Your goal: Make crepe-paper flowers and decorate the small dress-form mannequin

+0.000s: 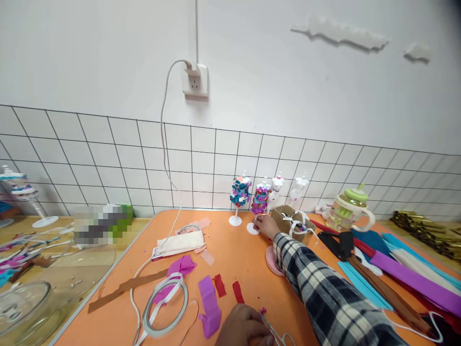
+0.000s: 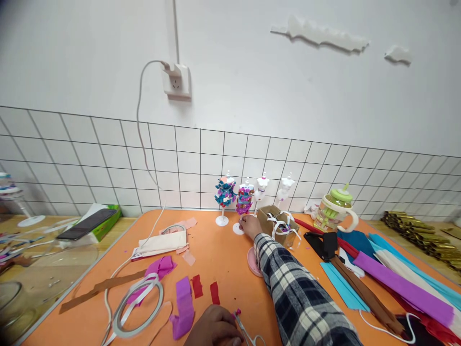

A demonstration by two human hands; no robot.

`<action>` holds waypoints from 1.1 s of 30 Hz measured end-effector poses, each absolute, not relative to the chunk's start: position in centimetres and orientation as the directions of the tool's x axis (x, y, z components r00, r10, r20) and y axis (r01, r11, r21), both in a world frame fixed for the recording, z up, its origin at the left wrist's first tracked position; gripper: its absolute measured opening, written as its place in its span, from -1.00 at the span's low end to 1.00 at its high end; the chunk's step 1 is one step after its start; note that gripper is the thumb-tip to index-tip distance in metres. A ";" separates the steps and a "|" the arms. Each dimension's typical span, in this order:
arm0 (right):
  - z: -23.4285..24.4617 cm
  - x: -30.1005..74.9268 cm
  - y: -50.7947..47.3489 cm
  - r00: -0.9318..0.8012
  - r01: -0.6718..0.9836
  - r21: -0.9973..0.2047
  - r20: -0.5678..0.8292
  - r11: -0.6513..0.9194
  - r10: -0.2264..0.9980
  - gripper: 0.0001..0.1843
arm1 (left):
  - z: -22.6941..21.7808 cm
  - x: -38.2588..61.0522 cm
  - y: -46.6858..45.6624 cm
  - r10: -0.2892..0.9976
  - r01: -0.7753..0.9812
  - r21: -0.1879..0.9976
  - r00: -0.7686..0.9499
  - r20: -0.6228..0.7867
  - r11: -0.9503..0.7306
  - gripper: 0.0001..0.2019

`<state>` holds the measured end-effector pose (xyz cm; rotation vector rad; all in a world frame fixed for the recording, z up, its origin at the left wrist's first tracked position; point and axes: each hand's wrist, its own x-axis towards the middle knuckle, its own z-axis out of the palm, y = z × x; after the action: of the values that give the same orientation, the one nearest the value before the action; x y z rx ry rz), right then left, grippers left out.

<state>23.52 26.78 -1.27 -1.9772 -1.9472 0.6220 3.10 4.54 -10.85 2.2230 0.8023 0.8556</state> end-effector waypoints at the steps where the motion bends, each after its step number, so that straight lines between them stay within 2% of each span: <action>1: -1.3 23.4 26.8 -0.010 0.868 -0.496 -0.096 -0.039 0.995 -0.64 | -10.7 3.1 4.4 0.719 0.317 0.721 0.600 0.351 -0.617 -0.73; 8: -0.8 23.9 26.4 0.004 0.871 -0.489 -0.076 -0.040 0.997 -0.63 | -8.6 3.0 3.7 0.740 0.334 0.742 0.596 0.312 -0.582 -0.76; 13: 0.2 25.8 24.4 0.063 0.838 -0.541 -0.026 -0.067 0.998 -0.63 | -7.2 3.1 3.5 0.752 0.369 0.740 0.600 0.272 -0.562 -0.77; 17: 1.5 27.5 22.2 0.136 0.783 -0.619 0.074 -0.061 0.988 -0.65 | -6.5 3.1 3.3 0.765 0.403 0.739 0.600 0.233 -0.540 -0.77; 21: 3.2 28.6 21.1 0.233 0.667 -0.745 0.234 0.021 0.944 -0.72 | -7.5 3.0 3.5 0.752 0.398 0.725 0.612 0.246 -0.562 -0.78; 24: 4.9 29.1 21.8 0.359 0.566 -0.817 0.363 0.109 0.860 -0.61 | -9.1 3.0 4.0 0.718 0.363 0.701 0.626 0.305 -0.614 -0.76; 27: 6.7 29.5 24.0 0.459 0.523 -0.832 0.457 0.184 0.762 -0.38 | -10.5 2.9 4.5 0.711 0.356 0.695 0.627 0.318 -0.625 -0.76; 30: 7.7 30.0 27.1 0.496 0.528 -0.834 0.456 0.161 0.739 -0.15 | -11.4 2.9 5.0 0.705 0.358 0.693 0.640 0.306 -0.626 -0.75; 33: 7.4 30.2 30.0 0.476 0.546 -0.833 0.396 0.090 0.785 -0.13 | -11.9 2.9 5.2 0.706 0.361 0.693 0.641 0.302 -0.624 -0.70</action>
<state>30.24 30.01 7.37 -1.5801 -1.1870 0.2616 2.94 5.23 -11.86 2.2667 0.8281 0.7608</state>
